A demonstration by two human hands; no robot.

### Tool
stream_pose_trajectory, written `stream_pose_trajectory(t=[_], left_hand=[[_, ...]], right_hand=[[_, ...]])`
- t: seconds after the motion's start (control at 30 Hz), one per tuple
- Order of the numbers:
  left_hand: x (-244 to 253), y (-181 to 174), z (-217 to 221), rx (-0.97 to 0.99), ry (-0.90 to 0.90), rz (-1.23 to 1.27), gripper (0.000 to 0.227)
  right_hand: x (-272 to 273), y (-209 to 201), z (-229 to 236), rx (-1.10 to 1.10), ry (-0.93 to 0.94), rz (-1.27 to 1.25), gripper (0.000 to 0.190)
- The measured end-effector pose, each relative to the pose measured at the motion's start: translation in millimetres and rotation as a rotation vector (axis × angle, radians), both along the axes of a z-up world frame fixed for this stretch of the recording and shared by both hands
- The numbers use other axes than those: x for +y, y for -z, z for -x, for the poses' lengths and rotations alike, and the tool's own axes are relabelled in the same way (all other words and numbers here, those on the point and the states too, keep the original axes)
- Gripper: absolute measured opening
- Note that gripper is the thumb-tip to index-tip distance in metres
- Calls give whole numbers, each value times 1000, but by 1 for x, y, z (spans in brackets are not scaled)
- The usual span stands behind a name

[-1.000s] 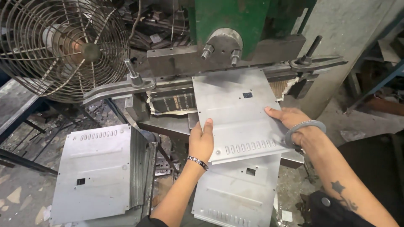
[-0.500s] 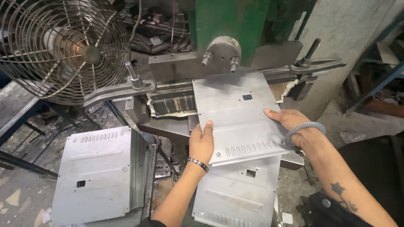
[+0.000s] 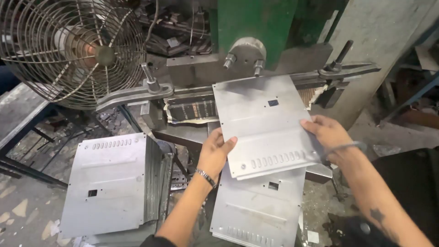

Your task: Operating an industrial press to stamp or shape metal plate components.

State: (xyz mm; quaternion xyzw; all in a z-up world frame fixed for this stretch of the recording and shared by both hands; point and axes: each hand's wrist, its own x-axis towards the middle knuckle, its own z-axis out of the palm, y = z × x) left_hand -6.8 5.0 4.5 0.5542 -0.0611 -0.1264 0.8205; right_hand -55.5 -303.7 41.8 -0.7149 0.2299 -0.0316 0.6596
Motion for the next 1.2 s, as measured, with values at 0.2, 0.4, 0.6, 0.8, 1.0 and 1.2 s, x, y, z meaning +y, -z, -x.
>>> stream_pose_trajectory(t=[0.2,0.4,0.6,0.8,1.0,1.2], left_hand=[[40,41,38,-263,76,-376,58],[38,174,75,-406,-135,-803,76],[11,146,57,-29,-136,-776,65],[6,161,41,-22,-138,-713,61],[3,121,12,-319,-326,-692,53],[-35,99,-19,-540,-447,-772,57]], right_hand=[[61,40,96,176,176,190,45],[92,209,145,-129,349,1084,110],[92,202,112,-153,346,436,85],[94,184,109,-51,407,322,64],[94,126,104,-148,458,875,69],[45,124,57,-235,359,741,75]])
